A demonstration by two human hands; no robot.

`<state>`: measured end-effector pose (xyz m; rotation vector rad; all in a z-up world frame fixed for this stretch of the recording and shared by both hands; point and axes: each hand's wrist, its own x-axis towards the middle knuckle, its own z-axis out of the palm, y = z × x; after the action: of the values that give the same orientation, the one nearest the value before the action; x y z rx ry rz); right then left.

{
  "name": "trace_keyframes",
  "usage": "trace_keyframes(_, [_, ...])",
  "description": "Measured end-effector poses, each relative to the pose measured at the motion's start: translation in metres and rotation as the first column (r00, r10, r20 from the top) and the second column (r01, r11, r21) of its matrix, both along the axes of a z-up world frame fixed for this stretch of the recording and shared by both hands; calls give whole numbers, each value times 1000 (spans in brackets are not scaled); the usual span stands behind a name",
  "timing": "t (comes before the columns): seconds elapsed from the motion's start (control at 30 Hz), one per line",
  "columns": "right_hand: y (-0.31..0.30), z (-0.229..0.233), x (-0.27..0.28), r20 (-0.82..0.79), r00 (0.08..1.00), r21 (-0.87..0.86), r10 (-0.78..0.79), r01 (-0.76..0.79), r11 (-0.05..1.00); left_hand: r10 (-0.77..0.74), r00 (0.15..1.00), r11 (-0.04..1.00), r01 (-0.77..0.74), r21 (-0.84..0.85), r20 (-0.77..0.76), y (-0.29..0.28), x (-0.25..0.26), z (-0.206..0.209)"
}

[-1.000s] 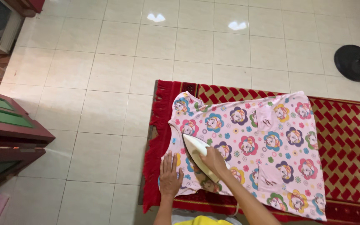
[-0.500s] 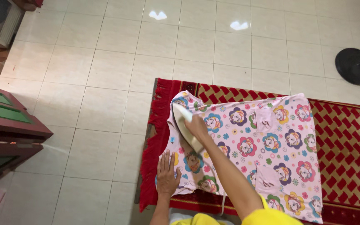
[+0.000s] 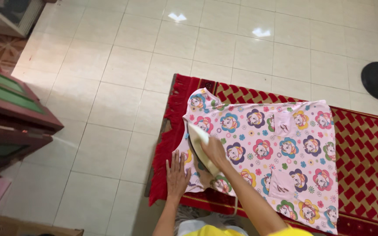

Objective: The person irons a pink patterned shirt laid out on a red patterned mat. They use a white iron to smooth the fabric, moving it across the surface and occasionally adjusting the shirt with their left hand.

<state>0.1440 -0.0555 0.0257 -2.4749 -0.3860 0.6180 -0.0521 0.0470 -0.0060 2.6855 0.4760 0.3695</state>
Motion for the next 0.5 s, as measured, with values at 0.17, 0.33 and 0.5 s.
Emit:
trace_keyframes(0.17, [60,-24,43,120,990,103,71,-83,991,103,995,995,-103,-2,10,-3,-32,-2])
trace_keyframes(0.33, [13,-20,4,-23,993,19,114,-114,993,186,982,983,-185,13,-32,-3,-46,-4])
trace_keyframes(0.5, [-67,7,-66,29,968,23,250,-251,968,216,976,976,-215,37,-32,-5,-46,-9])
